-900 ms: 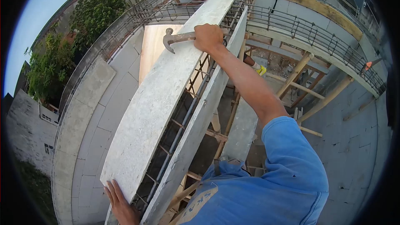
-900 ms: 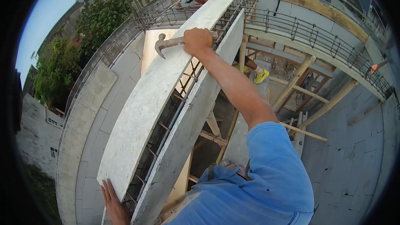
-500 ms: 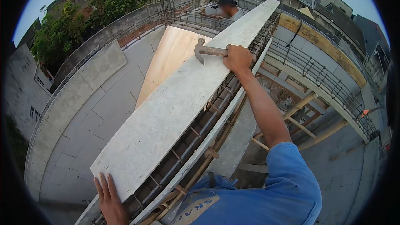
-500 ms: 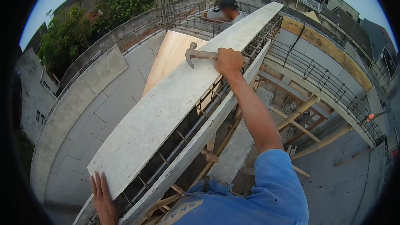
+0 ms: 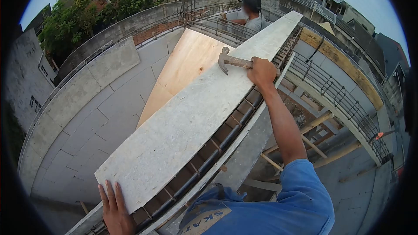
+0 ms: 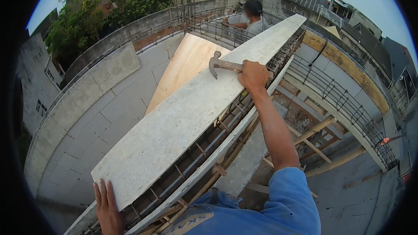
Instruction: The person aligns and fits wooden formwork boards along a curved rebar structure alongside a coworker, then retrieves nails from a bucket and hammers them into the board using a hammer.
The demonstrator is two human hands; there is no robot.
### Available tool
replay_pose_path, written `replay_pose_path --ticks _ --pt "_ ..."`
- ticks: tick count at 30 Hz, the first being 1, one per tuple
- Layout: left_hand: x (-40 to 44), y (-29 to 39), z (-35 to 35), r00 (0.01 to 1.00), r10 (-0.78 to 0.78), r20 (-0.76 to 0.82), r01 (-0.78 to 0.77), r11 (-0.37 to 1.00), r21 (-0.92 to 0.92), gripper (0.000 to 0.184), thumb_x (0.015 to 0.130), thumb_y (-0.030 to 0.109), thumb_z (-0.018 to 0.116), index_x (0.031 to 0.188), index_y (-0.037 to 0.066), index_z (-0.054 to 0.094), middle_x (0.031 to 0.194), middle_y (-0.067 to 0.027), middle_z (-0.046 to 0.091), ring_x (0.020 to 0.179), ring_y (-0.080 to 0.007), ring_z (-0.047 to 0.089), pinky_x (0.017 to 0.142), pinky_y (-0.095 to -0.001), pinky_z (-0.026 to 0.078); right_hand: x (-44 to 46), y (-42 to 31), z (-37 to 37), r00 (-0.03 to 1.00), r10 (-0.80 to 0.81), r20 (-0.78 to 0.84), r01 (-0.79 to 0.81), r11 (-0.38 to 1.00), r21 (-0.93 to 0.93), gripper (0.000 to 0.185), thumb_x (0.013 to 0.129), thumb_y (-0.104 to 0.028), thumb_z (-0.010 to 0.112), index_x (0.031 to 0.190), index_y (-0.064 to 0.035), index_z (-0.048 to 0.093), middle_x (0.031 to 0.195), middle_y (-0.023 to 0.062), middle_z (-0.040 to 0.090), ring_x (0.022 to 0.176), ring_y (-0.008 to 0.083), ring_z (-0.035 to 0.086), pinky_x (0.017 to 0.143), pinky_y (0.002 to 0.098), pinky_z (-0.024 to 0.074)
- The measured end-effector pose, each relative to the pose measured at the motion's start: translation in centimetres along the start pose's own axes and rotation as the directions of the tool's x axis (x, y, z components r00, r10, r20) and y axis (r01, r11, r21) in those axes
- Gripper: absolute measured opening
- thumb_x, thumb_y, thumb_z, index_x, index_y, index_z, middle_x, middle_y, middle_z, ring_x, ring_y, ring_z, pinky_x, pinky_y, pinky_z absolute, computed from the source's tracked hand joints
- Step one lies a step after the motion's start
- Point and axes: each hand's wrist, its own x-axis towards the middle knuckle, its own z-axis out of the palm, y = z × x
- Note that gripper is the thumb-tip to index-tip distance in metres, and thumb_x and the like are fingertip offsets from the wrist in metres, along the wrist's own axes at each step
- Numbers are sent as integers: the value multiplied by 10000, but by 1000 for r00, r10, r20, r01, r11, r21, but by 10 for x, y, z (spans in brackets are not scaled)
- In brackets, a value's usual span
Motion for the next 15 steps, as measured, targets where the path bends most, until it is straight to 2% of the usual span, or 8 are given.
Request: replay_pose_path --ticks 5,15 --pt "0 -2 3 1000 1 -12 0 1000 25 808 835 -127 481 1621 -16 326 1638 -313 339 1517 -541 287 1188 -510 403 1 0 2 1000 0 1 0 1000 -21 218 720 -106 688 910 -61 786 841 224 755 797 416 751 769 496 605" --pt "-1 -5 3 999 19 -29 -19 1000 18 798 841 -108 487 1619 -16 332 1643 -303 338 1522 -539 281 1204 -510 386 1 0 3 1000 4 -1 -4 1000 -31 255 737 -121 700 970 -81 797 867 220 761 818 417 755 782 500 610"
